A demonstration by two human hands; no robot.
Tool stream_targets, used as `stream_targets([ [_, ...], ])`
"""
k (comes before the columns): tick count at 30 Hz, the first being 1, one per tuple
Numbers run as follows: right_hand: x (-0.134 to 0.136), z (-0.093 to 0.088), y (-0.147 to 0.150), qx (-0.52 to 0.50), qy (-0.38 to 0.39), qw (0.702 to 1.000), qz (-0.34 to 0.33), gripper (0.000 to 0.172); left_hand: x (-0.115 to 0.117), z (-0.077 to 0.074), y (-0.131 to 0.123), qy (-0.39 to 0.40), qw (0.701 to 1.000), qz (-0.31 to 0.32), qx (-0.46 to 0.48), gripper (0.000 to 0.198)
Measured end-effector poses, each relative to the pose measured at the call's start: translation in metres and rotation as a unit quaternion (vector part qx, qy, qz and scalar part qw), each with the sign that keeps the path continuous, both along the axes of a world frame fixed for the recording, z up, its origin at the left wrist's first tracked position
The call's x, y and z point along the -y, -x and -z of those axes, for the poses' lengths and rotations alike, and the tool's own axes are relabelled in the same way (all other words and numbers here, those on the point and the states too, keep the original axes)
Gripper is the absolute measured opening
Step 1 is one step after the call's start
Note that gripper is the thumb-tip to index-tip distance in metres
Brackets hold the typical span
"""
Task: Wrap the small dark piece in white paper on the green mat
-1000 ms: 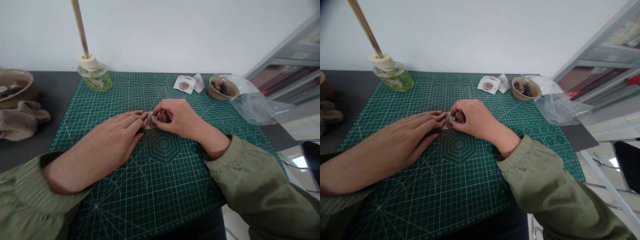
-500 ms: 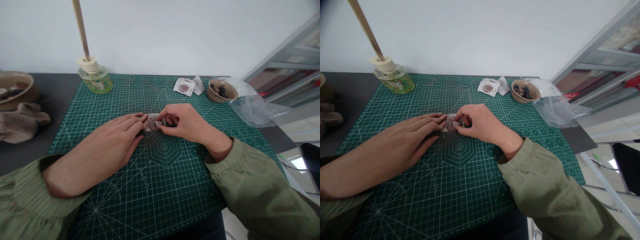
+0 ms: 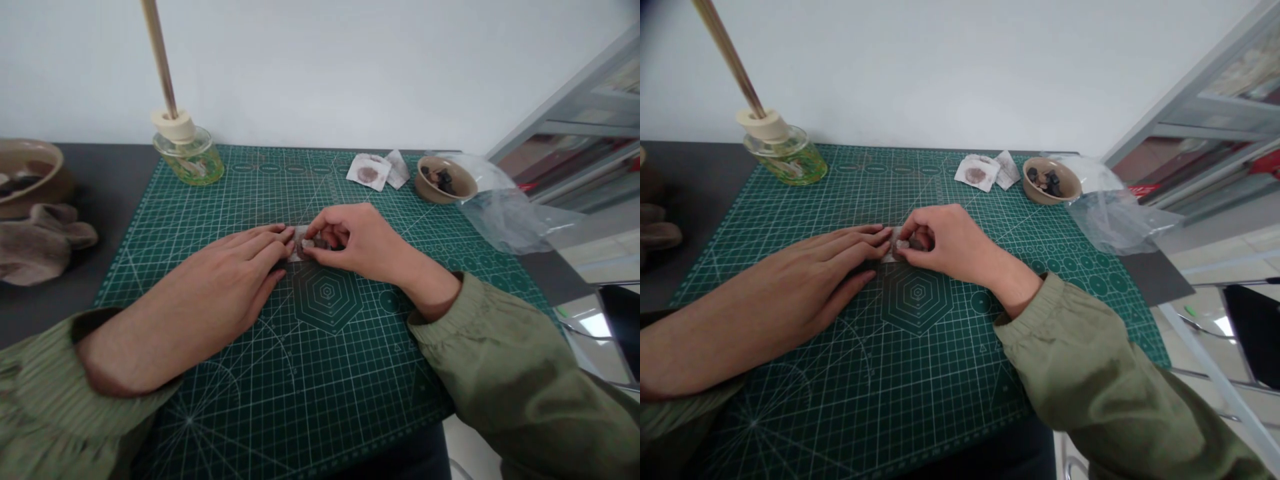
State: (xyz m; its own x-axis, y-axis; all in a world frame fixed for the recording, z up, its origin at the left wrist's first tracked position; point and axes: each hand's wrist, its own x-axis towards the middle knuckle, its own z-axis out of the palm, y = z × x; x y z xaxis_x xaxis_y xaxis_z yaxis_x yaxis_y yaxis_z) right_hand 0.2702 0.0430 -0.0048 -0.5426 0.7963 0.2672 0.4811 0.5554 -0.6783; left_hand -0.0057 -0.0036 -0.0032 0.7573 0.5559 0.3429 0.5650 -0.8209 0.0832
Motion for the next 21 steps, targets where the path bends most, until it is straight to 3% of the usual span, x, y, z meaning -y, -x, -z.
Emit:
stream_targets([
  [7, 0.002, 0.0, 0.004, 0.014, -0.032, 0.999, 0.029, 0.009, 0.0, 0.003, 0.0, 0.035, 0.999, -0.005, 0.022, 0.048],
  [11, 0.003, 0.0, 0.005, 0.006, -0.019, 1.0, -0.011, 0.009, 0.001, 0.001, -0.002, 0.019, 1.0, -0.007, 0.01, 0.047],
  [16, -0.001, 0.001, 0.003, 0.016, -0.036, 0.999, 0.036, 0.008, 0.0, -0.001, -0.002, 0.008, 1.0, 0.0, 0.004, 0.045],
  [19, 0.001, -0.002, 0.009, -0.037, 0.02, 0.999, -0.025, 0.009, -0.001, -0.001, -0.001, 0.021, 1.0, -0.003, 0.008, 0.044],
  [21, 0.006, -0.006, 0.012, -0.103, 0.08, 0.991, -0.021, 0.017, -0.001, -0.001, -0.001, 0.038, 0.999, -0.01, 0.019, 0.041],
])
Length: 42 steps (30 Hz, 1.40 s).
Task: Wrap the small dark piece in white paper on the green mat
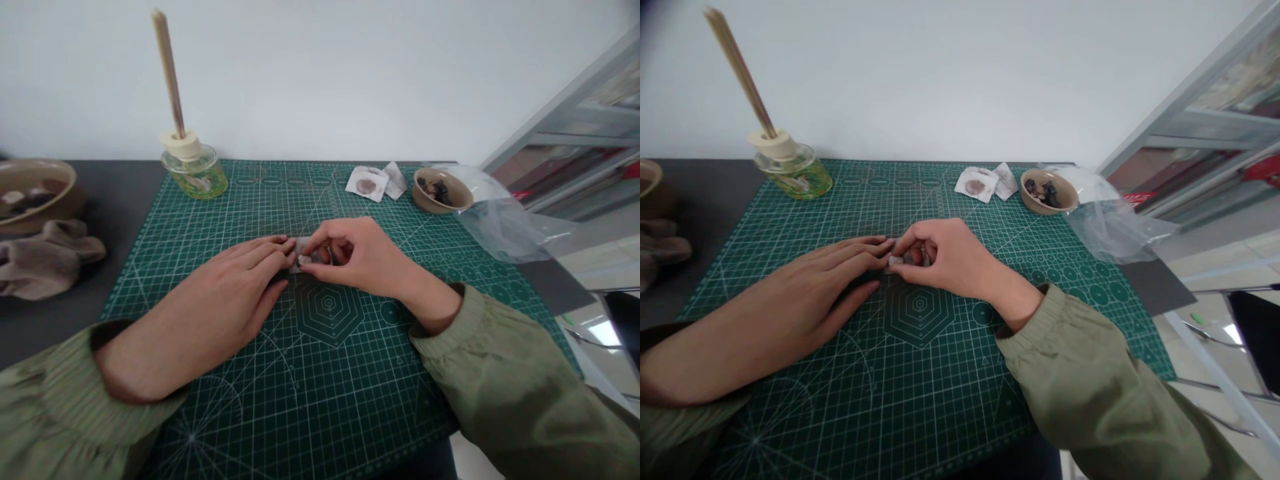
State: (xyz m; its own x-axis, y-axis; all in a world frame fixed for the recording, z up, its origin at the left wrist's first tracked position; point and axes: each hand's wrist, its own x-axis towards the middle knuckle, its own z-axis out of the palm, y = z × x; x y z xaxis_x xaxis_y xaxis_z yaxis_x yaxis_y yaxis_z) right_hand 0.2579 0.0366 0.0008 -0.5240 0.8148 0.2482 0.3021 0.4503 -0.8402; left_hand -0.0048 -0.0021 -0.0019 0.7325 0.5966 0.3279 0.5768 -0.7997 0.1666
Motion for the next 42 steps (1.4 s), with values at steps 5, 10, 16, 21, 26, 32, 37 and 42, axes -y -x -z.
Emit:
stream_targets([
  [5, 0.009, -0.01, 0.002, -0.177, 0.166, 0.97, 0.008, 0.038, 0.006, -0.013, -0.008, 0.045, 0.988, -0.054, 0.139, 0.037],
  [10, 0.011, -0.011, 0.004, -0.221, 0.19, 0.954, -0.074, 0.038, 0.017, -0.026, -0.017, 0.105, 0.943, -0.08, 0.306, 0.013],
  [16, 0.015, -0.012, 0.004, -0.213, 0.184, 0.953, -0.113, 0.029, 0.021, -0.025, -0.018, 0.166, 0.904, -0.089, 0.384, 0.016],
  [21, 0.017, -0.015, 0.003, -0.198, 0.18, 0.957, -0.113, 0.024, 0.021, -0.027, -0.016, 0.159, 0.904, -0.076, 0.39, 0.015],
  [26, 0.018, -0.016, 0.003, -0.197, 0.186, 0.955, -0.119, 0.029, 0.023, -0.027, -0.014, 0.155, 0.905, -0.069, 0.389, 0.017],
  [32, 0.003, -0.007, -0.004, -0.199, 0.174, 0.96, -0.088, 0.034, 0.017, -0.026, -0.015, 0.13, 0.909, -0.077, 0.389, 0.014],
  [37, 0.002, -0.025, 0.0, -0.089, 0.099, 0.991, 0.008, 0.023, 0.037, -0.045, 0.007, 0.125, 0.906, -0.079, 0.397, 0.015],
  [42, 0.021, -0.068, 0.083, 0.145, -0.081, 0.986, -0.035, 0.018, 0.103, -0.065, 0.055, 0.104, 0.875, -0.127, 0.455, 0.023],
])
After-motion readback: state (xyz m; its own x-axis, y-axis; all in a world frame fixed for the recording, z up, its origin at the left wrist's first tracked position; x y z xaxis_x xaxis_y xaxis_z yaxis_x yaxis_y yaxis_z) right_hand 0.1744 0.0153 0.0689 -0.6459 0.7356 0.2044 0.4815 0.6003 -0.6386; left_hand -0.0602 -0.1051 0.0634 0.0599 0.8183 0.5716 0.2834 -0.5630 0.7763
